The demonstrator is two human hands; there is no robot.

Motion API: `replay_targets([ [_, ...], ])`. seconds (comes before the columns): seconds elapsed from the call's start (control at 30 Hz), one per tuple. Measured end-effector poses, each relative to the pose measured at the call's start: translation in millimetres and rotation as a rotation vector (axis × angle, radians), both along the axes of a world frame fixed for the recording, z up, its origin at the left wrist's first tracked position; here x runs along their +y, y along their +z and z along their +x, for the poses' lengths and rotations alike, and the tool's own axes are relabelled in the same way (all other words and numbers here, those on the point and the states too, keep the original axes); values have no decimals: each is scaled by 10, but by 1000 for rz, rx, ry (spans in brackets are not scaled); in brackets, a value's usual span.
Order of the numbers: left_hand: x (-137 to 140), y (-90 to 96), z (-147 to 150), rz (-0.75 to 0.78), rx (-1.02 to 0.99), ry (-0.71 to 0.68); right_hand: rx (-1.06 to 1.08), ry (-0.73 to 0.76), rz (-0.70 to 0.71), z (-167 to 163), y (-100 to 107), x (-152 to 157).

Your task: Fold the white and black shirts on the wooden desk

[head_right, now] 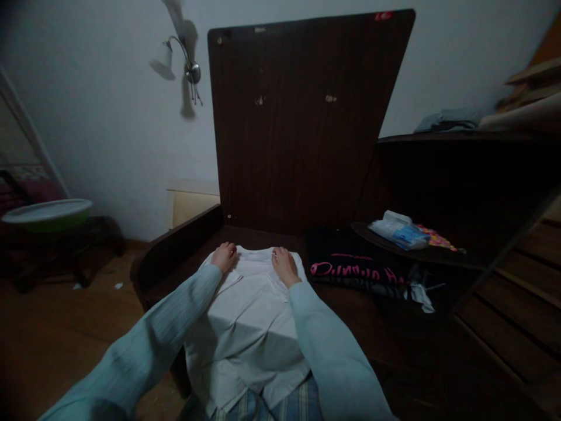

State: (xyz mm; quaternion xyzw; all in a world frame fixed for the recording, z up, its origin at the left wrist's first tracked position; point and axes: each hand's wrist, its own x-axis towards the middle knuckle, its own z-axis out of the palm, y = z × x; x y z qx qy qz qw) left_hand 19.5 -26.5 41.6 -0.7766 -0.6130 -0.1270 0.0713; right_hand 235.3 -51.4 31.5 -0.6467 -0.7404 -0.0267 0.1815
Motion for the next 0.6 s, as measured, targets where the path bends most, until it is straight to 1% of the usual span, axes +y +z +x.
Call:
replay_targets([
  [0.07,14,-90,2,39,-13,-37,16,63,88,-20,-111,-5],
  [0.13,35,-150,-12,50,-14,-80,22,113,122,-6,-178,2],
  [0.23,65,-194,-26,59,-16,-139,2,135,78,18,-199,20],
  [0.43,115,-249,-22,47,-40,-189,-32,150,6,12,-197,41],
  [0.6,151,-268,-33,31,-57,-331,-45,183,-41,16,-202,51],
])
